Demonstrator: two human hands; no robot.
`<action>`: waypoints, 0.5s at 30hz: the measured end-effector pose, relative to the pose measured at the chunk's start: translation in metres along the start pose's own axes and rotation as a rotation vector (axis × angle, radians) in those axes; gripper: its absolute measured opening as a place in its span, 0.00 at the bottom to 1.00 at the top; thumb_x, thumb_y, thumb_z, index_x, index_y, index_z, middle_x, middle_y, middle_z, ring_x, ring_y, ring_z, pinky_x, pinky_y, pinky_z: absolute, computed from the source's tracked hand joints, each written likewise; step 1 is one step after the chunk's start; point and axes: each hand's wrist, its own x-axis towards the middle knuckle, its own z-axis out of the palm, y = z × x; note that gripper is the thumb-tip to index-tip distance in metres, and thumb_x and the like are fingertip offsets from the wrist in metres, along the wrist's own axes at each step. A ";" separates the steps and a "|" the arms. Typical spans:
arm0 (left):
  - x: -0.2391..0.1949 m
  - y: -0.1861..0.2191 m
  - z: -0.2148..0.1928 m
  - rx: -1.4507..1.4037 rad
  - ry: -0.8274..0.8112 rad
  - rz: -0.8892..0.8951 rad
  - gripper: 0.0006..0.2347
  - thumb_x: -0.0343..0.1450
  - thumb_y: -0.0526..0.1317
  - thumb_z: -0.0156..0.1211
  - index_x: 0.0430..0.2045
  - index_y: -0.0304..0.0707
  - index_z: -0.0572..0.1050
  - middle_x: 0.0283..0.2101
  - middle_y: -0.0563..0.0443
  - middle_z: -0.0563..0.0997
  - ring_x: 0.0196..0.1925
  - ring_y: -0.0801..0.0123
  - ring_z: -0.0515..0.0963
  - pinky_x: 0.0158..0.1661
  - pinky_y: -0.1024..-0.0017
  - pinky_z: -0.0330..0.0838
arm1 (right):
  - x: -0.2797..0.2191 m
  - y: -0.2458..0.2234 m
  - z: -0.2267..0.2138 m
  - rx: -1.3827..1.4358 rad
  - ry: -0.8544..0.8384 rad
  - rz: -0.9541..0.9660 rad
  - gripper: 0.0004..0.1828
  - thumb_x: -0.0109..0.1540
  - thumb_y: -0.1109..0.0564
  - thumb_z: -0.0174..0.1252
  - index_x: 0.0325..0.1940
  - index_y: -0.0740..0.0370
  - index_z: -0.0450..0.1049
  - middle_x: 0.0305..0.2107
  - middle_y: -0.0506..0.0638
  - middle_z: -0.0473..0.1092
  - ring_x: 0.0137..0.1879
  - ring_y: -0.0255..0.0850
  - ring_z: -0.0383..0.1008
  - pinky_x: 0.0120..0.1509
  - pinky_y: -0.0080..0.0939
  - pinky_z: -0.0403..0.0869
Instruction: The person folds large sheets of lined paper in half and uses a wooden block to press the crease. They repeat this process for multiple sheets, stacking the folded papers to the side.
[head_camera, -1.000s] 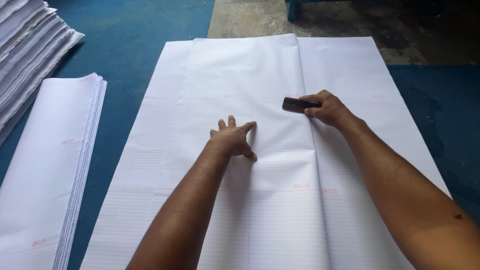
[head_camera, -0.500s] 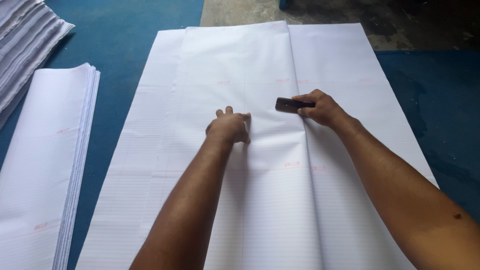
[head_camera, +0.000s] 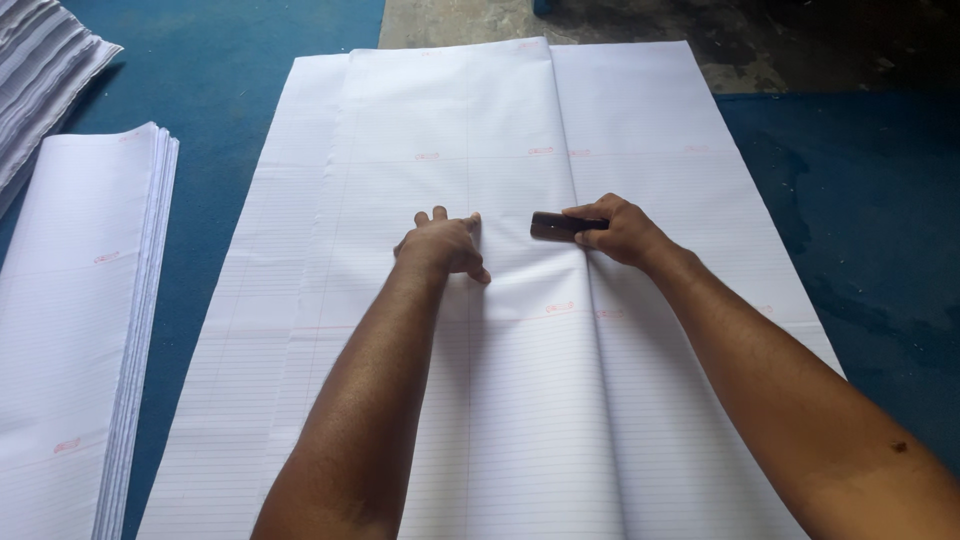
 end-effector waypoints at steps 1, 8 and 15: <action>0.002 0.000 0.005 -0.002 0.018 0.006 0.45 0.61 0.50 0.75 0.72 0.71 0.51 0.78 0.43 0.42 0.79 0.46 0.42 0.66 0.32 0.58 | -0.002 0.003 0.003 -0.008 0.006 -0.005 0.21 0.59 0.54 0.63 0.58 0.44 0.77 0.55 0.51 0.69 0.66 0.45 0.67 0.74 0.50 0.65; 0.010 -0.003 0.008 -0.081 0.017 0.029 0.43 0.63 0.47 0.73 0.72 0.71 0.50 0.79 0.45 0.37 0.80 0.49 0.34 0.69 0.28 0.42 | -0.023 0.000 0.002 0.013 -0.021 0.022 0.21 0.59 0.55 0.64 0.57 0.45 0.78 0.54 0.50 0.69 0.64 0.44 0.69 0.72 0.49 0.67; 0.013 -0.005 0.011 -0.116 0.035 0.031 0.42 0.63 0.48 0.73 0.71 0.73 0.52 0.79 0.47 0.39 0.80 0.51 0.34 0.70 0.29 0.40 | -0.060 -0.003 0.006 -0.025 -0.028 0.027 0.21 0.59 0.55 0.63 0.57 0.44 0.78 0.52 0.51 0.71 0.63 0.44 0.69 0.72 0.49 0.67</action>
